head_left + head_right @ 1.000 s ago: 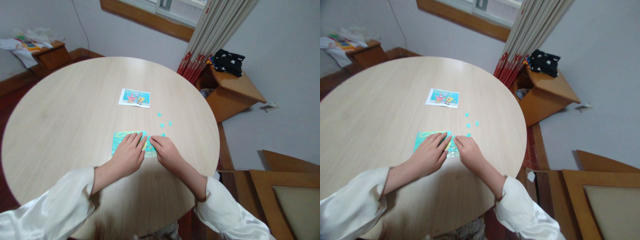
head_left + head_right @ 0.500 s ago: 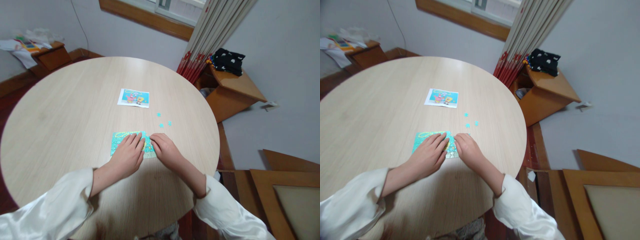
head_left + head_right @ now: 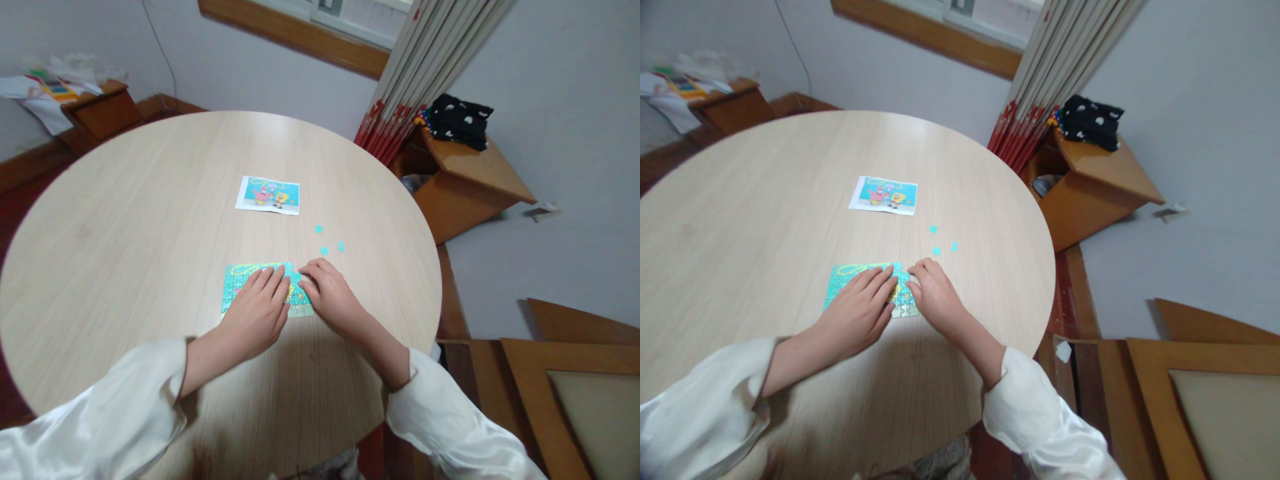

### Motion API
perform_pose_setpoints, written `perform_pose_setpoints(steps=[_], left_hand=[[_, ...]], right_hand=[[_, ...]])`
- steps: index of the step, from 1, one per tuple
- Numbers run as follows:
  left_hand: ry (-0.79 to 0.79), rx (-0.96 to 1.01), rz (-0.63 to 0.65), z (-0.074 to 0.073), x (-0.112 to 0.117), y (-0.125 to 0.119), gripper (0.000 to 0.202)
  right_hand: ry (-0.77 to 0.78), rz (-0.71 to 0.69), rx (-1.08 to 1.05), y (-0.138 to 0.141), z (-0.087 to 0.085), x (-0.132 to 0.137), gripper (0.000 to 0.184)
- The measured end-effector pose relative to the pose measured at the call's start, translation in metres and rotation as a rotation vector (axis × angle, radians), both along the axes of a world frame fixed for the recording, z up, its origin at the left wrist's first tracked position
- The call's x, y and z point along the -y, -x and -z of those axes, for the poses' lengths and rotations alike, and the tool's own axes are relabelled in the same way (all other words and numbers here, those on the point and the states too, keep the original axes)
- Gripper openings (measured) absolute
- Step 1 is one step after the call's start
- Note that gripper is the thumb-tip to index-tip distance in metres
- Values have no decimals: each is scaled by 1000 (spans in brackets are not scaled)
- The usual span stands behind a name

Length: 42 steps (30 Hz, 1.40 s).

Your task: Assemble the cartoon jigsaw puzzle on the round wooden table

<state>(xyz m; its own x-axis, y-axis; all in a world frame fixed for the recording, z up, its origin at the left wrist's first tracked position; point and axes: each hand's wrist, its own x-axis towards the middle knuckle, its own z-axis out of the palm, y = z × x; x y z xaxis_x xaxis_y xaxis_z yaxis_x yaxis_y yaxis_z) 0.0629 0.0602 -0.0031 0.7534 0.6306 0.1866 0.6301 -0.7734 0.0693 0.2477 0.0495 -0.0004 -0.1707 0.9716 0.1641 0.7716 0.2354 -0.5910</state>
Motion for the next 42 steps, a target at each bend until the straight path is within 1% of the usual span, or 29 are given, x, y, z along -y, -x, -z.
perform_pose_setpoints(steps=[5, 10, 14, 19, 22, 25, 28, 31, 35, 38, 42], left_hand=[[17, -15, 7, -1, -1, 0, 42], [23, -4, -3, -1, -1, 0, 41], [28, 8, 0, 0, -1, 0, 41], [16, -17, 2, 0, -1, 0, 42], [8, -27, 6, 0, 0, 0, 41], [-7, -23, 14, -1, 1, 0, 41], [-7, 1, 15, 0, 2, 1, 41], [13, 13, 16, 1, 2, 2, 42], [47, 28, 18, 2, 2, 2, 42], [55, 24, 14, 1, 2, 1, 43], [27, -14, 19, 1, 2, 2, 44]], right_hand=[[76, 43, -3, 2, -6, -5, 11], [99, 107, 54, 4, -9, -11, 7], [184, 154, 73, 6, -17, -16, 7], [301, 207, 18, 9, -26, -22, 6], [339, 215, -41, 9, -26, -24, 5], [375, 205, -102, 7, -23, -27, 9], [383, 185, -122, 6, -23, -30, 11], [404, 169, -102, 7, -28, -32, 8], [396, 154, -97, 8, -31, -33, 10], [377, 158, -126, 7, -29, -35, 13], [355, 161, -154, 2, -25, -38, 15]])
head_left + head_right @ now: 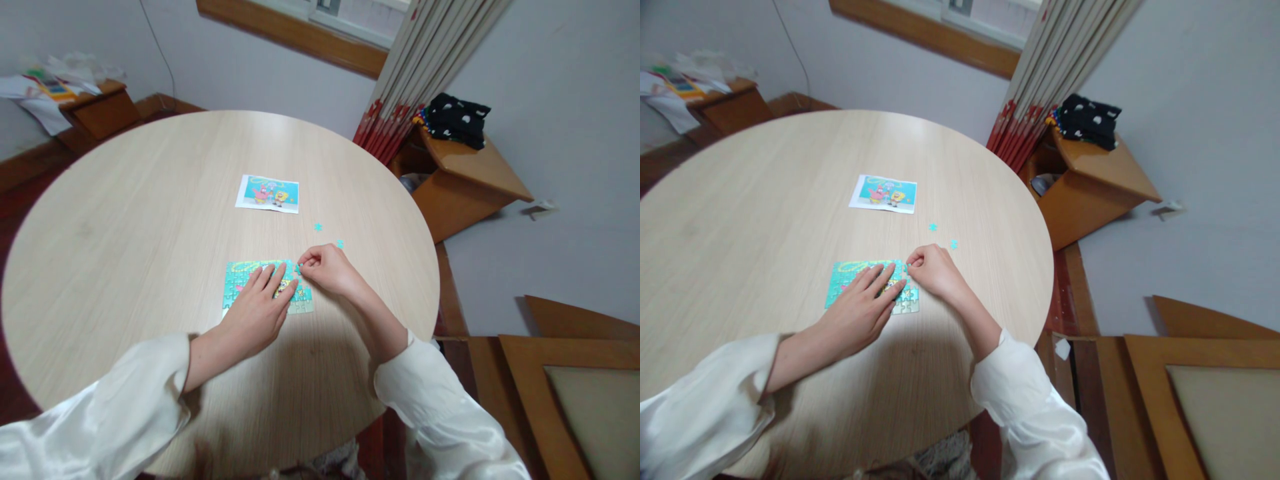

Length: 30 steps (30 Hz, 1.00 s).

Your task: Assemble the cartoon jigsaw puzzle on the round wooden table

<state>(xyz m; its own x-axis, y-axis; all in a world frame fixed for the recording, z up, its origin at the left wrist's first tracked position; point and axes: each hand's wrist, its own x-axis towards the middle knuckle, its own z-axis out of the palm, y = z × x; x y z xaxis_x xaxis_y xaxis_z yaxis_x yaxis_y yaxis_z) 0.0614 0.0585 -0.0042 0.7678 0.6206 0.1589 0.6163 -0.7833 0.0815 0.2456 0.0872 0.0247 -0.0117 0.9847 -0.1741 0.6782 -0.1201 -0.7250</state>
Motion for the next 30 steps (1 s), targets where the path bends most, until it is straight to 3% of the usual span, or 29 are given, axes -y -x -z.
perform_pose_setpoints(steps=[13, 18, 30], left_hand=[[-13, -7, 7, -3, 0, -1, 42], [-26, -23, 5, -5, 0, -1, 41], [1, 8, 6, -4, 1, -2, 41]], right_hand=[[-8, -3, -209, -20, 9, 2, 15], [-8, 24, -185, -24, 12, 4, 13], [61, -13, -81, -19, -2, 20, 10]])
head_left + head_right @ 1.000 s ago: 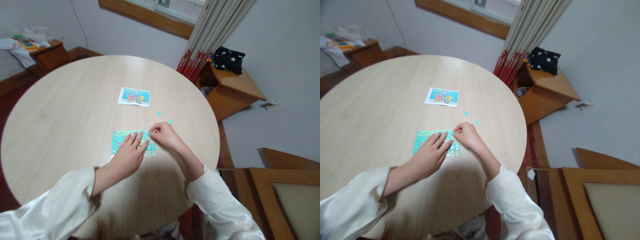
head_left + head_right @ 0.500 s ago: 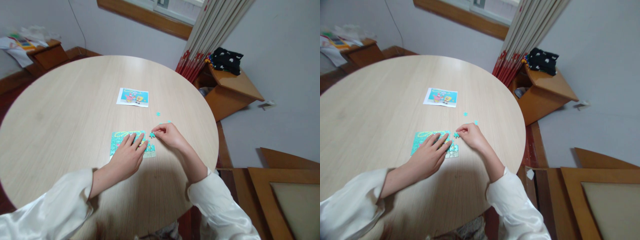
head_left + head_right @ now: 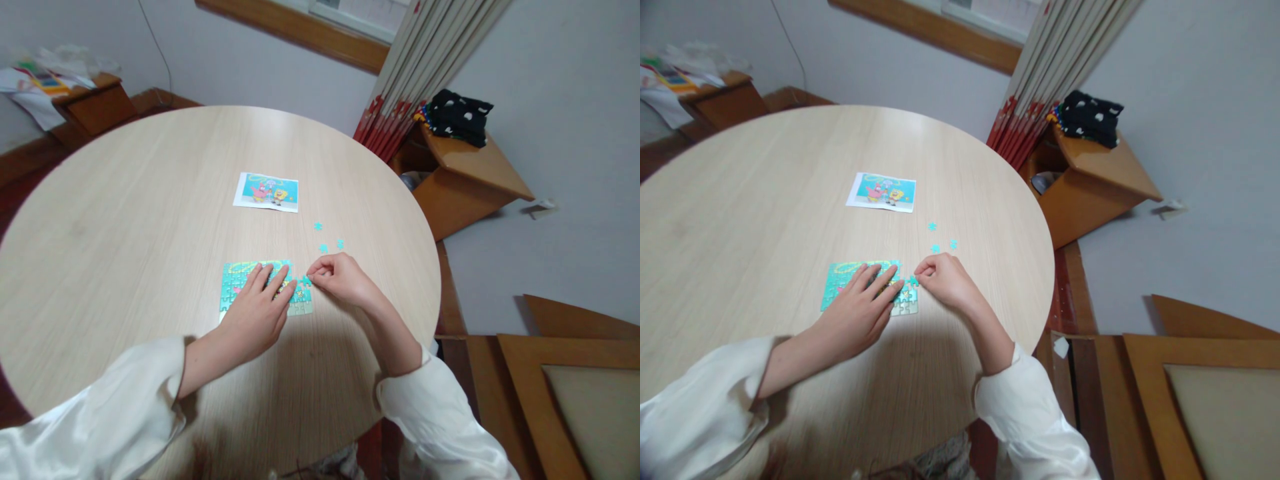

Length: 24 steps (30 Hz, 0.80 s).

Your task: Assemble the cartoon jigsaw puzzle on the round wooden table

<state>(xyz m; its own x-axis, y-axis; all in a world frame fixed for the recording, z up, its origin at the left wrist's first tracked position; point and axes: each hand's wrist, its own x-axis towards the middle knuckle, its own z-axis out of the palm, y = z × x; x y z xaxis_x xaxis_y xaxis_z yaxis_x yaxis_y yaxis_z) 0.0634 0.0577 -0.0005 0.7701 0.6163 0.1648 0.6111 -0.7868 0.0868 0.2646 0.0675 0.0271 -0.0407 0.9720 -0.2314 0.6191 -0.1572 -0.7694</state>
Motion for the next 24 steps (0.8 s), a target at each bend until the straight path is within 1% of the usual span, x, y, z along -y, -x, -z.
perform_pose_setpoints(steps=[5, 9, 12, 17, 20, 22, 24], left_hand=[[33, 14, 18, 6, -1, 1, 42], [63, 44, 19, 9, -2, 1, 42], [69, 45, 22, 9, -2, 1, 42], [93, 67, 13, 9, -1, 1, 43], [92, 56, 27, 9, -1, 2, 46], [80, 40, 34, 9, -1, 3, 45], [70, 22, 35, 8, -1, 3, 44]], right_hand=[[54, -19, -72, 0, 3, 0, 11], [42, -47, -2, 2, 3, 0, 14], [21, -50, 77, 5, 0, 1, 14], [15, -66, 200, 11, -7, 1, 10], [-4, -84, 258, 13, -7, 2, 7], [-39, -78, 278, 11, -6, 2, 6], [-87, -47, 242, 5, -5, 1, 5]])
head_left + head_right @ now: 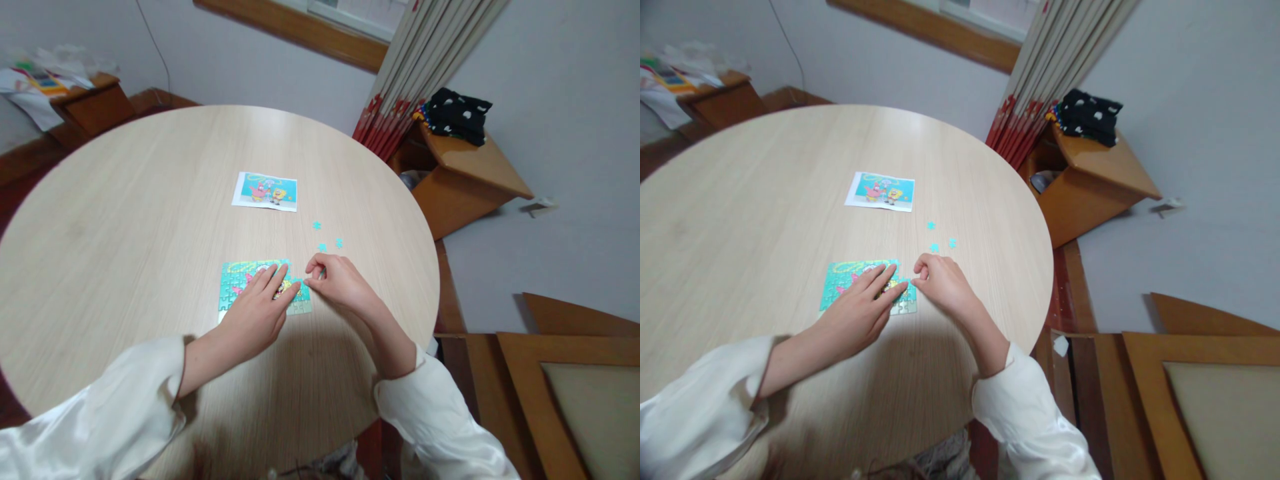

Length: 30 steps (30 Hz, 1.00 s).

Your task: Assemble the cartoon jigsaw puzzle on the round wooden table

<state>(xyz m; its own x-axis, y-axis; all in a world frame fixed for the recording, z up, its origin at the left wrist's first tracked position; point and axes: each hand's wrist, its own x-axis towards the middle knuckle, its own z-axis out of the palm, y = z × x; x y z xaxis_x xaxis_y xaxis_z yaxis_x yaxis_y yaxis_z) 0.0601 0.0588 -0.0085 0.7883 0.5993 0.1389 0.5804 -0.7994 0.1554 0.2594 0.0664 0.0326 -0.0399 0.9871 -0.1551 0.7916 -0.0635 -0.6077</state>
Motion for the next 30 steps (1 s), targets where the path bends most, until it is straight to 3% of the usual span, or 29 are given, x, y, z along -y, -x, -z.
perform_pose_setpoints(steps=[6, 14, 20, 25, 30], left_hand=[[6, 0, -12, -1, 1, -2, 43], [-42, 5, -8, 0, 0, -3, 39], [-14, 15, 2, -1, 0, -2, 40], [19, 46, -8, -1, 0, -2, 39], [15, 50, -13, -2, 0, -2, 39]], right_hand=[[-193, 243, -98, -35, -4, -7, 10], [-213, 85, 68, -36, 13, -25, 15], [-255, 87, 55, -39, 13, -31, 13], [-95, -4, -8, -37, 2, -19, 2], [-28, -20, 93, -31, 1, -7, 16]])
